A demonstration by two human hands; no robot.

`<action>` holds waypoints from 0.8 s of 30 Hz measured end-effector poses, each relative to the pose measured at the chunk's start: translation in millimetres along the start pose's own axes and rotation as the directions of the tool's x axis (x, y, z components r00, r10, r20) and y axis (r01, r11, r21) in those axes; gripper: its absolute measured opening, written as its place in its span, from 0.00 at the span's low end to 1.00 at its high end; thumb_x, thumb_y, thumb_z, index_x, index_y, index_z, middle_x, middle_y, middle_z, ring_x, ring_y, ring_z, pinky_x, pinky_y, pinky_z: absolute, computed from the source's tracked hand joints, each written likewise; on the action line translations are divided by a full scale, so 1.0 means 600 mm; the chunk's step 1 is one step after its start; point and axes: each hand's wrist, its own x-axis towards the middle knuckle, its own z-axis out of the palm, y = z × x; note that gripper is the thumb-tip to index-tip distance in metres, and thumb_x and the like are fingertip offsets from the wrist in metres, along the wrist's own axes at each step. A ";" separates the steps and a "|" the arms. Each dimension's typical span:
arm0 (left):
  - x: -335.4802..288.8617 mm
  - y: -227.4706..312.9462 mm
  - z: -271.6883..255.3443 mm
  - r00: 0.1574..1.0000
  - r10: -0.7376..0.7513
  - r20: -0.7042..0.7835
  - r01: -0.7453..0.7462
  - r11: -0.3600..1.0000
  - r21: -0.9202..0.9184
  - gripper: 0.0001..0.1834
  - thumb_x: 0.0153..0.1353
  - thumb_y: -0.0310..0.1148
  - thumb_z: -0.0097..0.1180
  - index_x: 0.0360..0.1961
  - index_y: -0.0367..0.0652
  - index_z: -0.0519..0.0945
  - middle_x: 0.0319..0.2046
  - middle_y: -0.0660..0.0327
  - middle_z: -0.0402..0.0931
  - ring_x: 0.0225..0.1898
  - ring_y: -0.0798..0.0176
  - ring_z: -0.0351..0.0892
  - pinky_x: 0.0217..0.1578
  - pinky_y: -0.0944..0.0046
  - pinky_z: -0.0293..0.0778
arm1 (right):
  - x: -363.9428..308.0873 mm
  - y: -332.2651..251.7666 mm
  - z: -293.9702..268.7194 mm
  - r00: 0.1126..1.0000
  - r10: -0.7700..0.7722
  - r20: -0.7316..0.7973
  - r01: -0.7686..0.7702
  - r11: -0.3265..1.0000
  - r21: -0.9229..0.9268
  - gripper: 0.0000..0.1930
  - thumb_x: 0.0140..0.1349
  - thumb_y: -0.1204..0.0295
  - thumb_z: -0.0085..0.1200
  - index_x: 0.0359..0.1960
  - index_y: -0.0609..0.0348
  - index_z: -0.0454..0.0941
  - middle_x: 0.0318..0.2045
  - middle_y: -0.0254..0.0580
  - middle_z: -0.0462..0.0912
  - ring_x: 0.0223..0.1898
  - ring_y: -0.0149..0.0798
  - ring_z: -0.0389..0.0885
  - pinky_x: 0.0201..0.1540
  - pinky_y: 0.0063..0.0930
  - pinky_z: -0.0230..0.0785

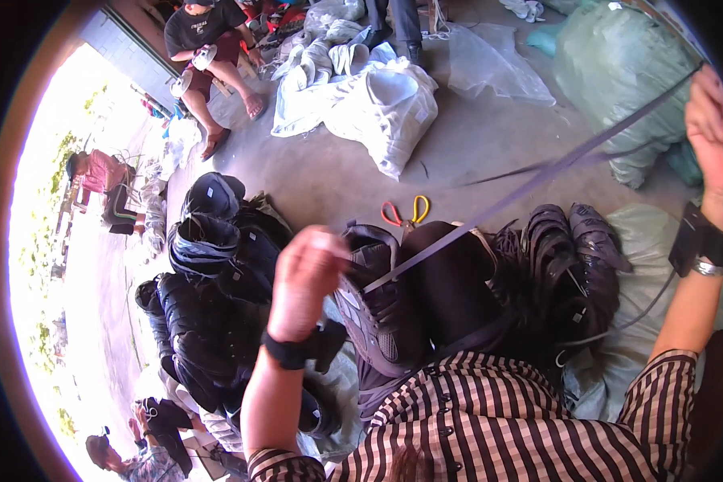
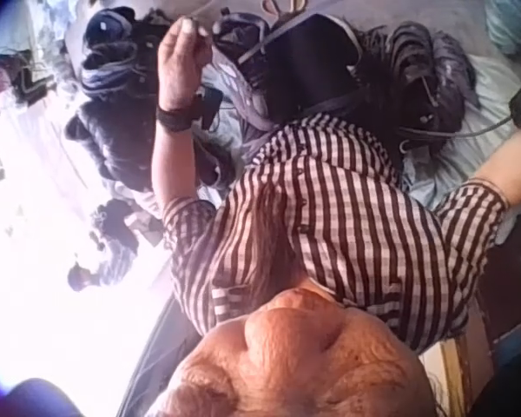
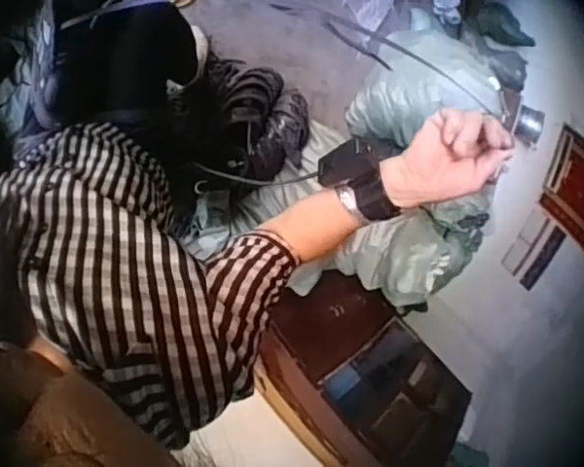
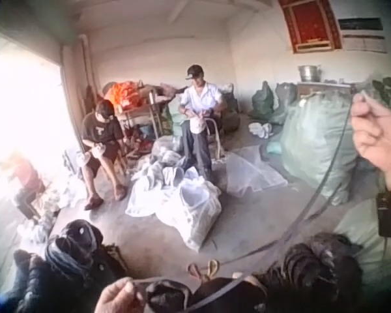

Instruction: Insert laces into several pairs of black athletic shoes while seated in a workshop area.

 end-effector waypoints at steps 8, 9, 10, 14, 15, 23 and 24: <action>-0.126 -0.036 -0.345 0.728 -0.077 -0.681 -0.385 0.777 -0.499 0.05 0.66 0.32 0.47 0.34 0.45 0.72 0.25 0.63 0.72 0.16 0.74 0.56 0.15 0.74 0.53 | -0.149 0.130 -0.276 0.657 -0.016 -0.754 0.045 0.999 0.018 0.09 0.63 0.65 0.55 0.41 0.51 0.75 0.31 0.31 0.73 0.36 0.33 0.72 0.43 0.32 0.67; -0.154 -0.053 -0.407 0.711 -0.023 -0.703 -0.407 0.802 -0.438 0.06 0.66 0.33 0.48 0.32 0.45 0.73 0.25 0.64 0.73 0.15 0.74 0.55 0.15 0.73 0.53 | -0.171 0.133 -0.303 0.576 0.014 -0.817 0.032 0.999 0.040 0.09 0.62 0.65 0.55 0.42 0.51 0.75 0.30 0.31 0.73 0.37 0.33 0.72 0.43 0.32 0.67; -0.199 -0.070 -0.481 0.639 -0.070 -0.766 -0.437 0.787 -0.436 0.07 0.65 0.35 0.49 0.30 0.46 0.73 0.24 0.65 0.73 0.15 0.74 0.57 0.15 0.72 0.53 | -0.172 0.155 -0.307 0.419 0.024 -0.908 0.070 0.996 0.059 0.08 0.63 0.66 0.54 0.41 0.51 0.75 0.32 0.33 0.74 0.36 0.33 0.72 0.43 0.33 0.68; -0.297 -0.100 -0.605 0.246 -0.248 -0.937 -0.432 0.837 -0.336 0.11 0.65 0.39 0.51 0.26 0.50 0.76 0.20 0.70 0.74 0.17 0.73 0.66 0.20 0.70 0.66 | -0.137 0.218 -0.241 0.210 0.129 -0.969 0.305 0.933 0.190 0.07 0.66 0.67 0.49 0.35 0.55 0.75 0.36 0.38 0.78 0.32 0.32 0.73 0.41 0.34 0.69; -0.319 -0.116 -0.641 0.227 -0.253 -0.940 -0.469 0.818 -0.333 0.11 0.65 0.39 0.50 0.26 0.51 0.76 0.20 0.72 0.74 0.16 0.73 0.65 0.21 0.69 0.66 | -0.152 0.228 -0.280 0.210 0.126 -0.970 0.312 0.931 0.188 0.07 0.66 0.67 0.49 0.35 0.55 0.75 0.36 0.38 0.78 0.32 0.32 0.73 0.41 0.34 0.69; -0.134 -0.102 -0.232 0.696 0.060 -0.716 0.064 0.987 0.145 0.17 0.67 0.37 0.47 0.53 0.42 0.73 0.22 0.68 0.74 0.15 0.81 0.58 0.13 0.79 0.51 | -0.051 0.521 -0.075 0.911 0.151 -0.383 -0.371 0.704 -0.605 0.10 0.58 0.77 0.52 0.42 0.62 0.75 0.28 0.37 0.81 0.25 0.23 0.77 0.28 0.16 0.68; -0.115 -0.110 -0.179 0.748 0.110 -0.654 0.039 0.977 0.209 0.14 0.66 0.38 0.49 0.46 0.42 0.76 0.20 0.67 0.74 0.15 0.79 0.59 0.15 0.78 0.53 | -0.038 0.552 -0.028 0.927 0.202 -0.316 -0.356 0.737 -0.574 0.13 0.58 0.81 0.50 0.46 0.65 0.73 0.27 0.38 0.81 0.31 0.29 0.80 0.39 0.21 0.72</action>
